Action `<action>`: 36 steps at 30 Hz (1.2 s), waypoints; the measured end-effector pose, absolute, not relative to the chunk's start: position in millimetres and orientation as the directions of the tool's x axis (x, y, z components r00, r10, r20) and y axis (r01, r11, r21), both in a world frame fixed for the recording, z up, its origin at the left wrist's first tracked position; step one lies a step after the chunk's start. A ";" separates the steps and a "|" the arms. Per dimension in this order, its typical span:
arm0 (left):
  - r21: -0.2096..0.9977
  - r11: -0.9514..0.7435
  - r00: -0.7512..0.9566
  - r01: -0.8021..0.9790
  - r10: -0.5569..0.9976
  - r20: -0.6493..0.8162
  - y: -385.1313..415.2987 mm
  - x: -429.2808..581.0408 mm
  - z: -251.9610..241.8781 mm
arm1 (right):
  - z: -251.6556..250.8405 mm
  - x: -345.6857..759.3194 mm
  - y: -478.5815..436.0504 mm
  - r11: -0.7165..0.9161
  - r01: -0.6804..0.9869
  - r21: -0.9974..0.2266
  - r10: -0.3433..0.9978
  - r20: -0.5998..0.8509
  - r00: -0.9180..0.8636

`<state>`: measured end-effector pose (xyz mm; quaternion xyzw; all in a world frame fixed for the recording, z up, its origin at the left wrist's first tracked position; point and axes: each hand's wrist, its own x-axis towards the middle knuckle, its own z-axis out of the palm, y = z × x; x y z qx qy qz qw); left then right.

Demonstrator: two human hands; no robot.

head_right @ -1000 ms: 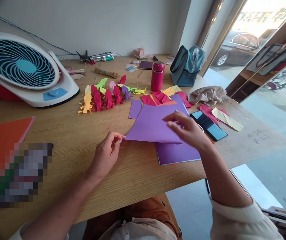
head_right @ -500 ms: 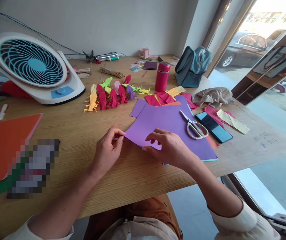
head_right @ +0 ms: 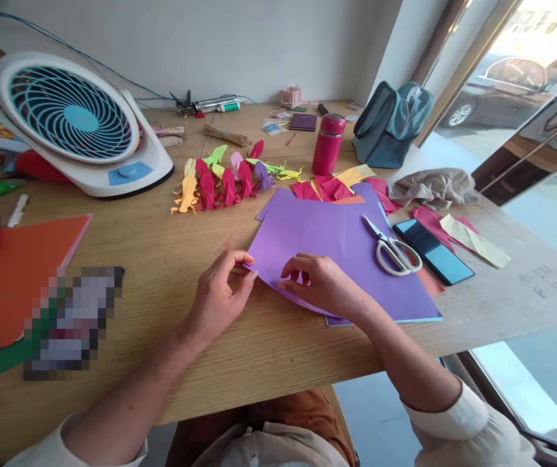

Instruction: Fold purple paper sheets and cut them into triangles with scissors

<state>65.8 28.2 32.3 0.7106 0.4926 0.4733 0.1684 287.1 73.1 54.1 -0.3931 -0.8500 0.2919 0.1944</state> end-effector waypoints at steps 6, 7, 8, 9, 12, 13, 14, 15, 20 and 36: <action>0.704 -0.489 0.094 0.514 0.849 0.521 28.9 67.4 28.3 | 46.6 278.2 71.4 0.595 0.506 -0.624 0.740 0.179 -0.649; 0.705 -0.489 0.096 0.514 0.849 0.520 28.8 67.8 28.3 | 45.6 276.9 71.2 0.593 0.506 -0.627 0.740 0.176 -0.649; 0.705 -0.487 0.098 0.515 0.851 0.517 28.7 68.2 28.5 | 44.6 275.9 71.2 0.588 0.506 -0.631 0.743 0.173 -0.647; 0.706 -0.484 0.098 0.516 0.853 0.513 28.6 68.6 28.7 | 43.7 275.3 71.3 0.582 0.506 -0.636 0.746 0.171 -0.644; 0.713 -0.476 0.101 0.514 0.860 0.500 28.2 69.8 28.8 | 40.8 274.4 72.5 0.577 0.500 -0.645 0.748 0.174 -0.640; 0.715 -0.477 0.104 0.512 0.860 0.500 28.1 70.2 28.7 | 39.8 274.2 72.9 0.578 0.498 -0.647 0.748 0.175 -0.640; 0.715 -0.480 0.107 0.509 0.859 0.500 28.0 70.7 28.5 | 38.7 273.9 73.3 0.577 0.496 -0.648 0.748 0.176 -0.640; 0.714 -0.483 0.110 0.507 0.858 0.502 27.9 71.1 28.3 | 37.7 273.6 73.7 0.576 0.496 -0.650 0.749 0.177 -0.639; 0.709 -0.498 0.121 0.499 0.850 0.512 27.9 71.5 27.5 | 35.9 271.8 74.9 0.566 0.459 -0.685 0.742 0.180 -0.646; 0.634 -0.540 0.166 0.553 0.818 0.551 26.5 72.0 26.8 | 29.9 267.8 68.1 0.632 0.481 -0.607 0.766 0.397 -0.505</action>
